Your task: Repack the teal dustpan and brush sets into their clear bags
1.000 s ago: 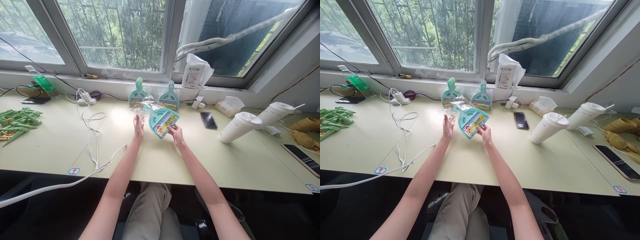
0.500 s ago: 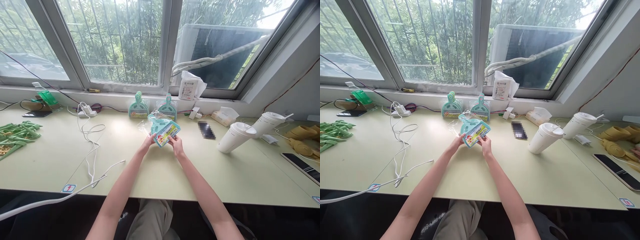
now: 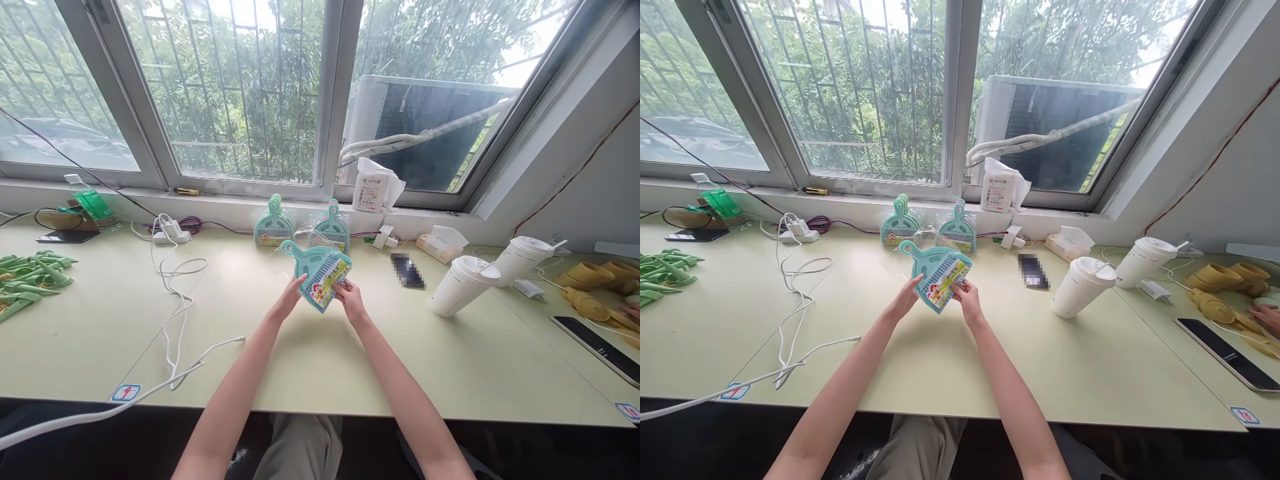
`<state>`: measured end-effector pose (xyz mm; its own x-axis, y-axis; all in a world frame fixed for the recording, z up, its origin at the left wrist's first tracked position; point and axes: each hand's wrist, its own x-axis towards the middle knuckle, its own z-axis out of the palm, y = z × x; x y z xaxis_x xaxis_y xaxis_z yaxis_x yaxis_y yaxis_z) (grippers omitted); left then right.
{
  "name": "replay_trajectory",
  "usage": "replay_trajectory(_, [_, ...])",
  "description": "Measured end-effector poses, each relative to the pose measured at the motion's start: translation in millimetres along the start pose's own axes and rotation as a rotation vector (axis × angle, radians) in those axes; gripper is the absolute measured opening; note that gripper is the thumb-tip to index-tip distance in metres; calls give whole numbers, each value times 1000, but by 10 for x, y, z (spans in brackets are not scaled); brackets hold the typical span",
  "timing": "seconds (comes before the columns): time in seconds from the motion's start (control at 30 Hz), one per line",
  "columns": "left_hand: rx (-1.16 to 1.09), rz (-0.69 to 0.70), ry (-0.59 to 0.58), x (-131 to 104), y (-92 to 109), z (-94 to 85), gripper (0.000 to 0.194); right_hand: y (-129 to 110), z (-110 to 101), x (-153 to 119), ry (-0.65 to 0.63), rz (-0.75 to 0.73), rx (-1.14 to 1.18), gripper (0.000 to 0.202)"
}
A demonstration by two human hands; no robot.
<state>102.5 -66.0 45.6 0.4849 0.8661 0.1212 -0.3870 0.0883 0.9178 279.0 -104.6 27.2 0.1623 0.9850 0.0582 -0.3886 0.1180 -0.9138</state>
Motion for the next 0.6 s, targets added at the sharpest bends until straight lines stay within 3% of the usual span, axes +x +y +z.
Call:
replay_trajectory(0.13, [83, -187, -161, -49, -114, 42, 53, -31, 0, -10, 70, -31, 35, 42])
replay_trajectory(0.2, [61, -200, -181, -56, -165, 109, 53, -39, -15, -4, 91, -49, 57, 42])
replay_trajectory(0.4, [-190, 98, 32, -23, -89, 199, 52, 23, -1, 1, 113, -49, 65, 41])
replay_trajectory(0.6, [-333, 34, 57, -110, -153, 303, 48, 37, 107, -35, 166, -105, 13, 43])
